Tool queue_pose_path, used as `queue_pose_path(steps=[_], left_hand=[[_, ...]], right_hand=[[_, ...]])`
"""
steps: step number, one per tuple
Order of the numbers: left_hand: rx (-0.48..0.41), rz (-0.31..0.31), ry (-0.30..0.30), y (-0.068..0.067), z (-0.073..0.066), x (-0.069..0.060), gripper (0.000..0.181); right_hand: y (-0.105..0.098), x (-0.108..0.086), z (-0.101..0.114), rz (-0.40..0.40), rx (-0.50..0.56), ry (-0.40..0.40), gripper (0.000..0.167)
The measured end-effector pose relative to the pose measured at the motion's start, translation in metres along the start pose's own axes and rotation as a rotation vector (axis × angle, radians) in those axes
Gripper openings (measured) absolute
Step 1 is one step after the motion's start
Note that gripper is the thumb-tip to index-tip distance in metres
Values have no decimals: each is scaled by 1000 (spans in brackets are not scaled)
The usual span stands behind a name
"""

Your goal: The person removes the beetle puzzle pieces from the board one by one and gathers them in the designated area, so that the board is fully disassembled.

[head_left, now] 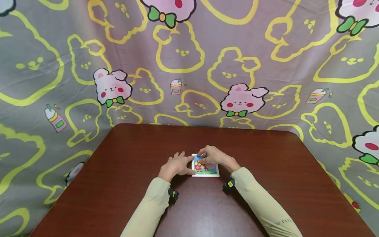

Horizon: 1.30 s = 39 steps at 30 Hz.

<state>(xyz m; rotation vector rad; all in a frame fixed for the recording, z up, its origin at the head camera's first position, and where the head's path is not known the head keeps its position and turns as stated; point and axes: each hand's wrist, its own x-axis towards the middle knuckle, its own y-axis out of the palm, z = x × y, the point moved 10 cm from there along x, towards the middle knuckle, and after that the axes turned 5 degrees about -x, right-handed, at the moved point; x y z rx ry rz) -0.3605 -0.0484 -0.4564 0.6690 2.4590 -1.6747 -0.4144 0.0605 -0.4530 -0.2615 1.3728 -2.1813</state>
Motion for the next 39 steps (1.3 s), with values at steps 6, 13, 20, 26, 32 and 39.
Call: queue_pose_path(steps=[6, 13, 20, 26, 32, 39], left_hand=[[2, 4, -2, 1, 0, 0, 71], [1, 7, -8, 0, 0, -1, 71], [1, -6, -5, -3, 0, -1, 72], [-7, -4, -4, -1, 1, -2, 72], [-6, -8, 3, -3, 1, -2, 72], [-10, 4, 2, -2, -1, -2, 68]], right_hand=[[1, -1, 1, 3, -10, -6, 29], [2, 0, 9, -10, -89, -26, 31], [3, 0, 14, -14, -122, -64, 29], [3, -1, 17, -18, -107, -120, 15], [4, 1, 14, -16, -110, -81, 23], [3, 1, 15, -11, -169, -91, 34]])
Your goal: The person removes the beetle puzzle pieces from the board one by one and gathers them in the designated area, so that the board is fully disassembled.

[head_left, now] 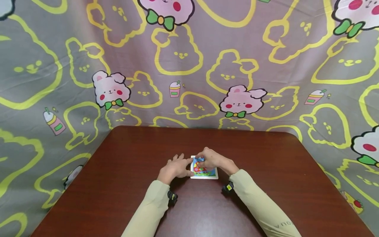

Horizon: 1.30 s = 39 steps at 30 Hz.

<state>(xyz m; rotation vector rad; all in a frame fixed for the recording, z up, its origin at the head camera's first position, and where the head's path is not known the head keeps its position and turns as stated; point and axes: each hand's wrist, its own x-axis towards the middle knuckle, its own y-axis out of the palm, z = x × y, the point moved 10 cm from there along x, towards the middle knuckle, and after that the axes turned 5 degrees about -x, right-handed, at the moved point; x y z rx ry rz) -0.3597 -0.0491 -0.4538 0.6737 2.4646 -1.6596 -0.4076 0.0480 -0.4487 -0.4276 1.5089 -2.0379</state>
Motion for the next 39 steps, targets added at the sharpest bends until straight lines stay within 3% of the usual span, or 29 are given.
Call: queue_pose_path(steps=[8, 24, 32, 39], left_hand=[[16, -4, -6, 1, -1, 2, 66], [37, 4, -17, 2, -1, 3, 69], [43, 11, -24, 3, 1, 5, 69], [34, 7, -28, 4, 2, 6, 70]], right_hand=[[4, 0, -3, 34, 73, 31, 31], [2, 4, -4, 33, 145, -6, 30], [-1, 4, -2, -2, 128, -15, 30], [-12, 5, 2, -125, 138, -5, 14]])
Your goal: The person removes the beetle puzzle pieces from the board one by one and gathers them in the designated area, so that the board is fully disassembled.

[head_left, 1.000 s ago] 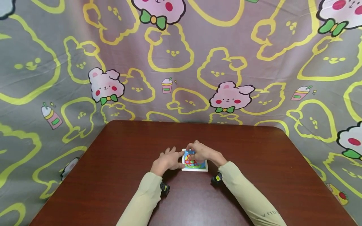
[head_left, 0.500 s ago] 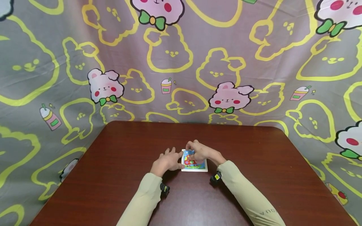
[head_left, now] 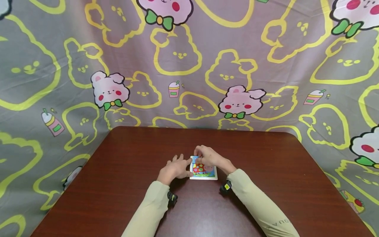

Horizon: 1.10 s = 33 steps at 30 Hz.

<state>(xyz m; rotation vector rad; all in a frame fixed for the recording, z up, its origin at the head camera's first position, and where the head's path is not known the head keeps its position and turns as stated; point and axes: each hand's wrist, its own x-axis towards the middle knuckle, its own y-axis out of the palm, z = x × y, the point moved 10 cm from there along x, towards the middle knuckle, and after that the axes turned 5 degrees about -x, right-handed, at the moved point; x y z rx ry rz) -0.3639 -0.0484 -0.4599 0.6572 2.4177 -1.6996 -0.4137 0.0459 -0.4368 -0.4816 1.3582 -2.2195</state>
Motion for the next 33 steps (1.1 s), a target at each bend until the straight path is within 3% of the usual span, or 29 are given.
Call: queue_pose_path(steps=[8, 12, 19, 27, 33], left_hand=[[-14, -5, 3, 1, -1, -1, 69], [-25, -23, 8, -1, 0, -2, 69], [-59, -49, 32, -4, -3, -3, 67], [-59, -72, 39, -6, -2, -5, 67], [-93, -85, 42, -7, 0, -4, 68]], right_hand=[[3, -2, -1, 56, 116, -12, 5], [-6, -4, -6, 31, 155, -23, 4], [-23, -17, -32, 16, 226, 29, 7], [-29, -34, -57, 107, 253, 92, 9], [-34, -44, -79, 126, 267, 113, 8]])
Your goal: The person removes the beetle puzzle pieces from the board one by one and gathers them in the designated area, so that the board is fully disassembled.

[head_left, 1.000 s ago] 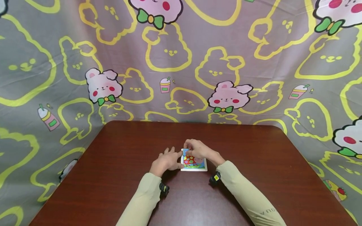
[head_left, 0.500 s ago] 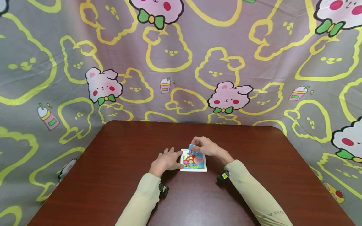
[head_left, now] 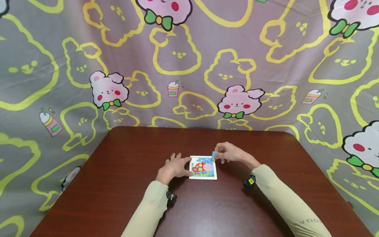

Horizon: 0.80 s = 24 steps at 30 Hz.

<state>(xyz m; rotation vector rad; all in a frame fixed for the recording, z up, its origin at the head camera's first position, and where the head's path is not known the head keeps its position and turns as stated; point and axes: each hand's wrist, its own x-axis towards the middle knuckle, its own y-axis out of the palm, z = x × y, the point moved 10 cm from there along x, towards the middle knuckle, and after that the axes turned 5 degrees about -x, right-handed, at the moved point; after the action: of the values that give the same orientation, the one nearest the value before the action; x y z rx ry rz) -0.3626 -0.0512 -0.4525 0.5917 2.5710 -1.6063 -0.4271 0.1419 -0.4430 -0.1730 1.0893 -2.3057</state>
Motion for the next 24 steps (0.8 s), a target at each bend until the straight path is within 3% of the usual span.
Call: queue_pose_path(steps=[8, 15, 24], left_hand=[[-27, 17, 5, 8, 1, 6, 69], [-29, 24, 14, 5, 1, 6, 69], [-31, 3, 16, 4, 6, 6, 69]], right_hand=[[-17, -19, -25, -7, 16, 49, 9], [-32, -31, -46, 2, -21, 75, 6], [-35, -32, -62, 14, -66, 113, 3]])
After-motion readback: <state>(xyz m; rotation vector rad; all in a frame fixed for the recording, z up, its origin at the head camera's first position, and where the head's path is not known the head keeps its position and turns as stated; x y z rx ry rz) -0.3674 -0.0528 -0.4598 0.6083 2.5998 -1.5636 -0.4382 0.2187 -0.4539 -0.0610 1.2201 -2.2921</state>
